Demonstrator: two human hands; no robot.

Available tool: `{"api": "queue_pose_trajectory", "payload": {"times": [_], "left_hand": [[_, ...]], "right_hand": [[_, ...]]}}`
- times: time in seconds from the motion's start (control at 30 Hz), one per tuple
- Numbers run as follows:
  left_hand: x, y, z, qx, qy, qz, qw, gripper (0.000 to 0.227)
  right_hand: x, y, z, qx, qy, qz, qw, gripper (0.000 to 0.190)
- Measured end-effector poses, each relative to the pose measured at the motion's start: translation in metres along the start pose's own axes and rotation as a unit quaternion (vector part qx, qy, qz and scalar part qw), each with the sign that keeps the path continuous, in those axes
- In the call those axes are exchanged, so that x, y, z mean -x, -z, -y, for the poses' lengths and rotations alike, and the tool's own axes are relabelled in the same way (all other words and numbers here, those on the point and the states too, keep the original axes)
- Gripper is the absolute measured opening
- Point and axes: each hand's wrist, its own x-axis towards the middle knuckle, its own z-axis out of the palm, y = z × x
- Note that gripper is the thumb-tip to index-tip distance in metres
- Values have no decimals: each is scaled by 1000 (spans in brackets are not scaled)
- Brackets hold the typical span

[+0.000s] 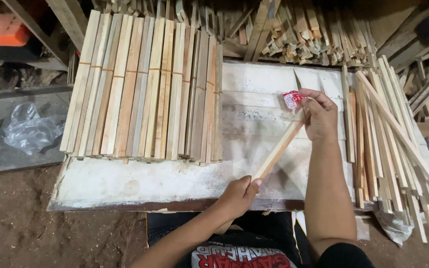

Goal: Picking up thin wooden sticks from a pile and aligning them into a bundle secured by rubber bands.

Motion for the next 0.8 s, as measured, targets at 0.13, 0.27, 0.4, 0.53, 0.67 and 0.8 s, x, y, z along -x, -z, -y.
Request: {"api": "queue_pose_trajectory", "payload": {"times": [0.13,0.27,0.4,0.53,0.67,0.8], "left_hand": [[-12,-6,24,12,11,6,1000,51],[-9,-4,16,24,13,4,1000,47],[-7,-2,16,50,14,-7,999,49],[-7,-1,15,48,23,-4,999,46],[-8,-2,17,19,3,17,1000,46],[-3,-1,4,15,7,24,1000,46]], "right_hand": [[26,-22,-2,-44,-76,-27,996,20],[66,-39,-13,-98,-134,-22,986,20],[110,-47,-25,-136,-184,24,973,36],[94,-30,-23,-132,-198,72,969,37],[41,-10,7,-206,-158,87,962,51],[51,-14,2,-252,-199,101,942,38]]}}
